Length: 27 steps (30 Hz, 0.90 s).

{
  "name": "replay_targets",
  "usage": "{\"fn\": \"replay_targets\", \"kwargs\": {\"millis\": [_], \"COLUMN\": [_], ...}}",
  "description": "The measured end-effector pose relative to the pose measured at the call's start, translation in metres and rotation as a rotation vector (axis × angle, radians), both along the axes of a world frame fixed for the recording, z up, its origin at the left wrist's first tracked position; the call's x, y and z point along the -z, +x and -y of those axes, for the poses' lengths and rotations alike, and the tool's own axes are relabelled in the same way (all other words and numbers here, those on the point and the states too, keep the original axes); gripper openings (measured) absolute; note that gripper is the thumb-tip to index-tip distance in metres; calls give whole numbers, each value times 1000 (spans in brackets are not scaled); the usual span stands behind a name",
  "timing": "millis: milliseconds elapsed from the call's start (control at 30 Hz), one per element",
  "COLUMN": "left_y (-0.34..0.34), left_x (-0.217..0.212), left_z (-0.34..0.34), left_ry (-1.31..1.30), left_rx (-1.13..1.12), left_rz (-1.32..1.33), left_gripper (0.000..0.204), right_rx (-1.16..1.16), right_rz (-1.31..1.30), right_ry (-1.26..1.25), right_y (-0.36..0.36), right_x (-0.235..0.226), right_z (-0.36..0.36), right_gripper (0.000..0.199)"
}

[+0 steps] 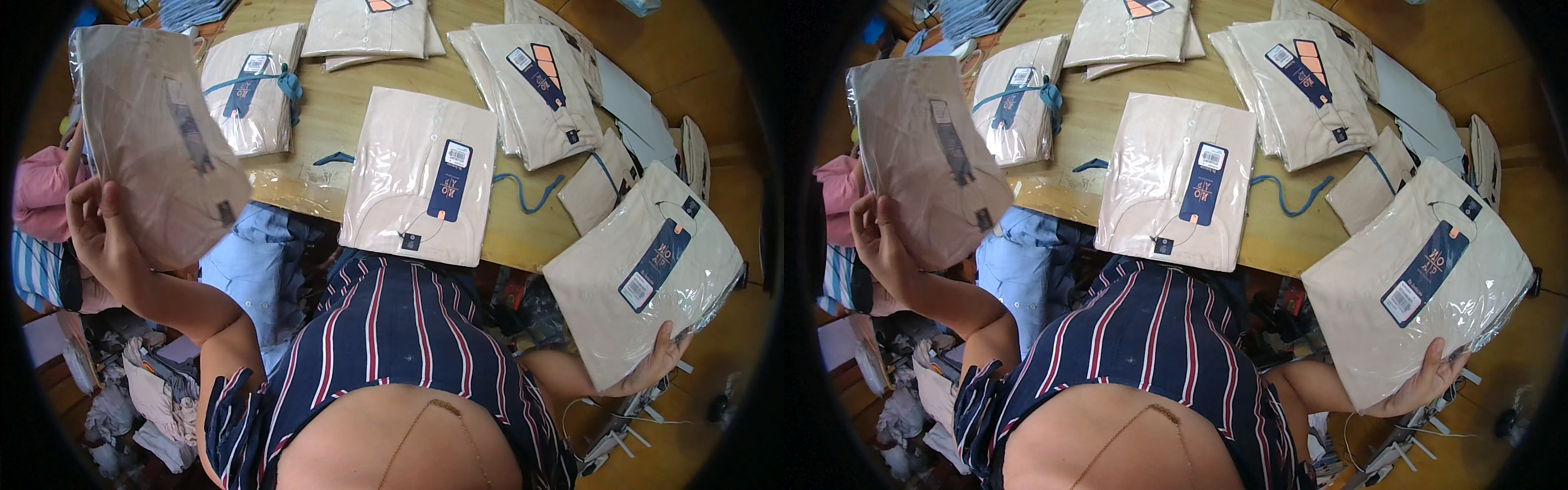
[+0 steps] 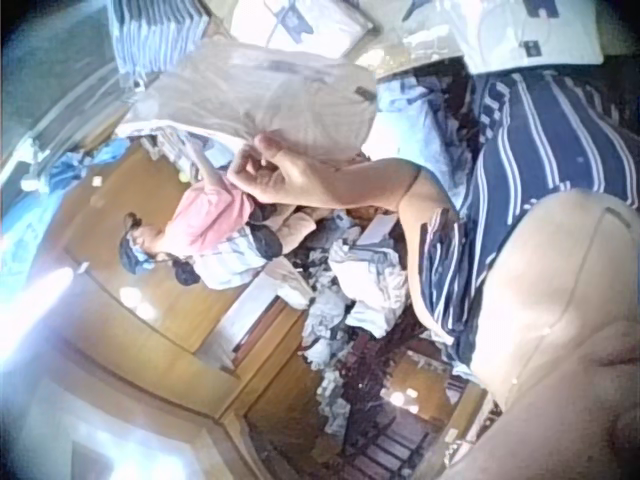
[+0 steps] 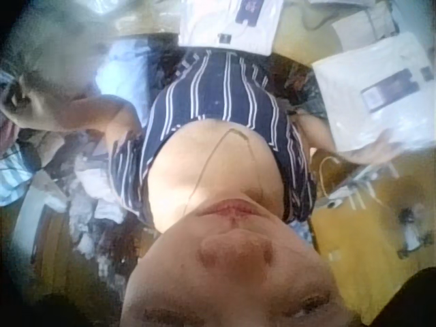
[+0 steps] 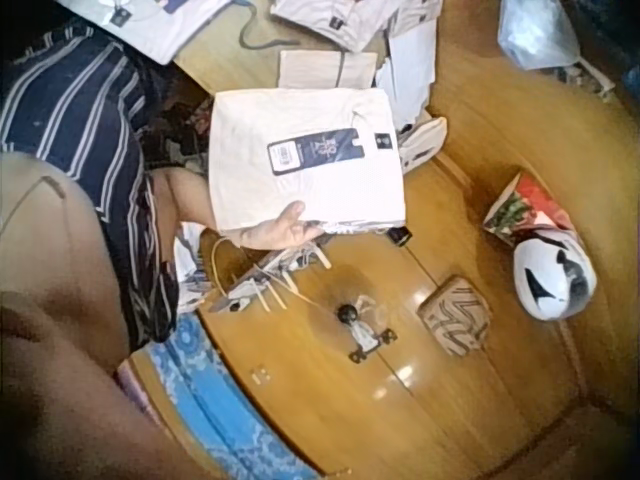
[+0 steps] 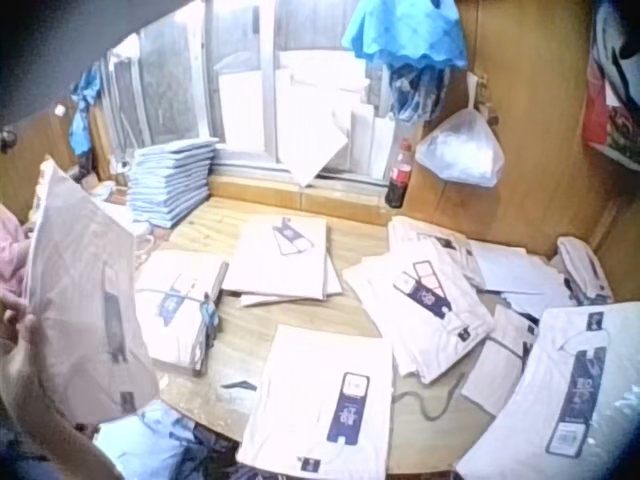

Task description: The person packages folded garments into plastic bags, organizes them into stacks, and ties them together using blue ribbon; the person also sorts through a stack of white packing sheets.

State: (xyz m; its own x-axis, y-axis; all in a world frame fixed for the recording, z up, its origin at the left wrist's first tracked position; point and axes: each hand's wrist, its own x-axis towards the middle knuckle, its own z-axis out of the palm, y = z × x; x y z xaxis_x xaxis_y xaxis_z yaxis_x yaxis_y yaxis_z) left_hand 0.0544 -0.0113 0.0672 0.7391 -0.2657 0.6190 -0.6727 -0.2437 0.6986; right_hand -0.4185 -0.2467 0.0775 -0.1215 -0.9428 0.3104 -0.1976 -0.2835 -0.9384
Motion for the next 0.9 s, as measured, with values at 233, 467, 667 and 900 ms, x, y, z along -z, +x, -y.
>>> {"fn": "replay_targets", "kwargs": {"millis": [233,467,667,900], "left_y": [-48,-76,-53,81], "left_x": [68,204,140,141], "left_z": [72,113,114,228], "left_ry": [-167,116,753,492], "left_rx": [198,433,375,80], "left_rz": [-486,-728,-479,97], "left_gripper": [11,13,16,24], "right_rx": [-86,-204,-473,-613], "right_rz": [74,185,442,-103], "right_ry": [0,19,249,383], "right_y": [8,44,130,178], "right_x": [14,13,65,184], "right_z": [12,19,31,41], "right_gripper": [51,54,57,59]}}
